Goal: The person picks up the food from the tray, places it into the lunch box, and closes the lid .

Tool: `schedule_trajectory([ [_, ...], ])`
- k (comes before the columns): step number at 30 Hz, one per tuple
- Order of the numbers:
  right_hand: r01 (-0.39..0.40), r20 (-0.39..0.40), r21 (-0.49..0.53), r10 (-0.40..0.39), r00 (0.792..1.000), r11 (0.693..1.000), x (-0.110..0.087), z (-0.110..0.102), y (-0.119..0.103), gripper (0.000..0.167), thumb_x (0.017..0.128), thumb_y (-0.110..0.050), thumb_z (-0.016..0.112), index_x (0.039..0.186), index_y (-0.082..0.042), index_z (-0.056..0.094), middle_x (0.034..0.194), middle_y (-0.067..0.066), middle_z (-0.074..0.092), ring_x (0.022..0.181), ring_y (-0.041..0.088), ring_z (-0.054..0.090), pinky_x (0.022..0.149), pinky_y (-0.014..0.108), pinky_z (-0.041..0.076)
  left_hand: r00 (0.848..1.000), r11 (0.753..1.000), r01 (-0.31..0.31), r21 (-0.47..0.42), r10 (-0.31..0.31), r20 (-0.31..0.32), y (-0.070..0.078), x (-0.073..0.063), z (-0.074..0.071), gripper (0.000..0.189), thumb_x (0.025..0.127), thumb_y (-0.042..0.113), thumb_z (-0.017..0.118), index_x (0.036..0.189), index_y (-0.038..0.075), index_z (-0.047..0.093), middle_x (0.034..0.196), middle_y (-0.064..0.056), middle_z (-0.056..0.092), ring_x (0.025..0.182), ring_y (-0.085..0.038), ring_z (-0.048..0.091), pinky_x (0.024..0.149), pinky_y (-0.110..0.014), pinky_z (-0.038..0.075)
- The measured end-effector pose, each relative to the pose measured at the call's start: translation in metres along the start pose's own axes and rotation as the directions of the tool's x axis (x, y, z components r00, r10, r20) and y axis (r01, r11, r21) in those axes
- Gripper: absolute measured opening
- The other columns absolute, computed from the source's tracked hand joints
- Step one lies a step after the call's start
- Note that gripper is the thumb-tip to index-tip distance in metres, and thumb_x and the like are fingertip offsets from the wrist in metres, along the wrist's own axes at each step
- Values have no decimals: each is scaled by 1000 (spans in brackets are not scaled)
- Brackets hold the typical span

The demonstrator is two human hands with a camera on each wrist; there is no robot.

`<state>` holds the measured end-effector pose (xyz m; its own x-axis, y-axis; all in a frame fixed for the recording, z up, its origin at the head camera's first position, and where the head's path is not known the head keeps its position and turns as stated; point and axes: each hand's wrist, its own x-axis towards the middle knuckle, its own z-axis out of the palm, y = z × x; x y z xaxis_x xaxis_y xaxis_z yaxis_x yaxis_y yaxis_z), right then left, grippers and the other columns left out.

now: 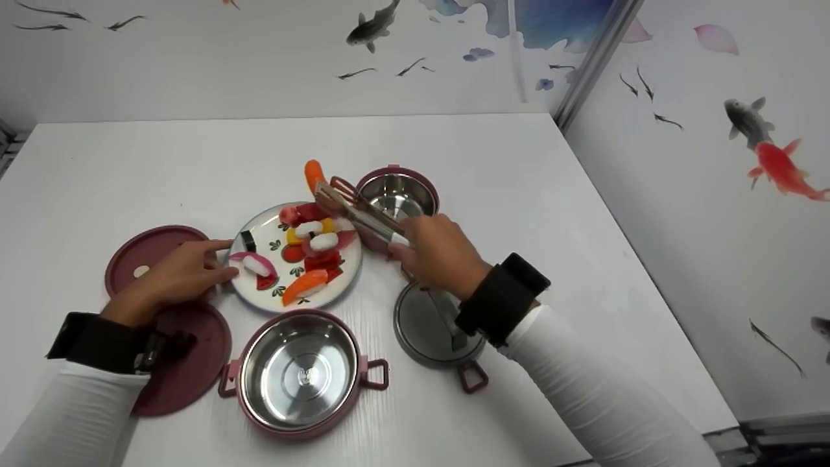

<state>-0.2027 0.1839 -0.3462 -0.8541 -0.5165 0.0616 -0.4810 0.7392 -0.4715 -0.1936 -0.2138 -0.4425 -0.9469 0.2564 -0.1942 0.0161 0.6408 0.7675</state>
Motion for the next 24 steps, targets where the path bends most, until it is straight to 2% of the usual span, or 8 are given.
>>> schedule_trajectory([
  [4,-46,-37,-29,45,998,999,-8,-10,16,24,99,-14,69,117,1,75,68,1,53,56,11,39,53,26,32,1000,1000,10,8,-10,4,0,0,0,53,99,14,63,149,-1,52,75,-7,69,52,-8,56,51,-27,47],
  [11,-147,-25,-60,146,989,987,-22,-21,42,21,100,-14,68,112,2,74,64,0,50,55,12,41,51,26,34,1000,1000,25,8,-25,7,-1,0,0,56,99,13,63,151,-3,49,75,-7,70,52,-8,56,51,-27,47],
  [14,-160,-24,-77,159,987,984,-27,-24,51,24,99,-14,68,113,4,73,66,2,57,56,13,44,53,27,37,1000,1000,10,-1,-10,2,0,-1,0,53,99,11,63,148,-3,51,75,-8,70,51,-8,56,51,-27,47],
  [18,-172,4,-98,174,985,980,-29,-28,56,32,99,-15,68,120,9,70,75,10,69,58,13,49,55,29,40,1000,1000,-5,-11,5,-2,2,-1,-1,50,98,10,62,145,-3,54,74,-8,70,50,-8,56,51,-26,47],
  [24,-185,54,-144,195,979,972,-23,-31,53,38,99,-15,67,124,14,66,89,21,74,63,17,54,60,32,44,1000,1000,-10,-19,10,4,3,-2,-1,52,98,10,63,147,-4,52,73,-9,69,50,-7,56,50,-26,46],
])
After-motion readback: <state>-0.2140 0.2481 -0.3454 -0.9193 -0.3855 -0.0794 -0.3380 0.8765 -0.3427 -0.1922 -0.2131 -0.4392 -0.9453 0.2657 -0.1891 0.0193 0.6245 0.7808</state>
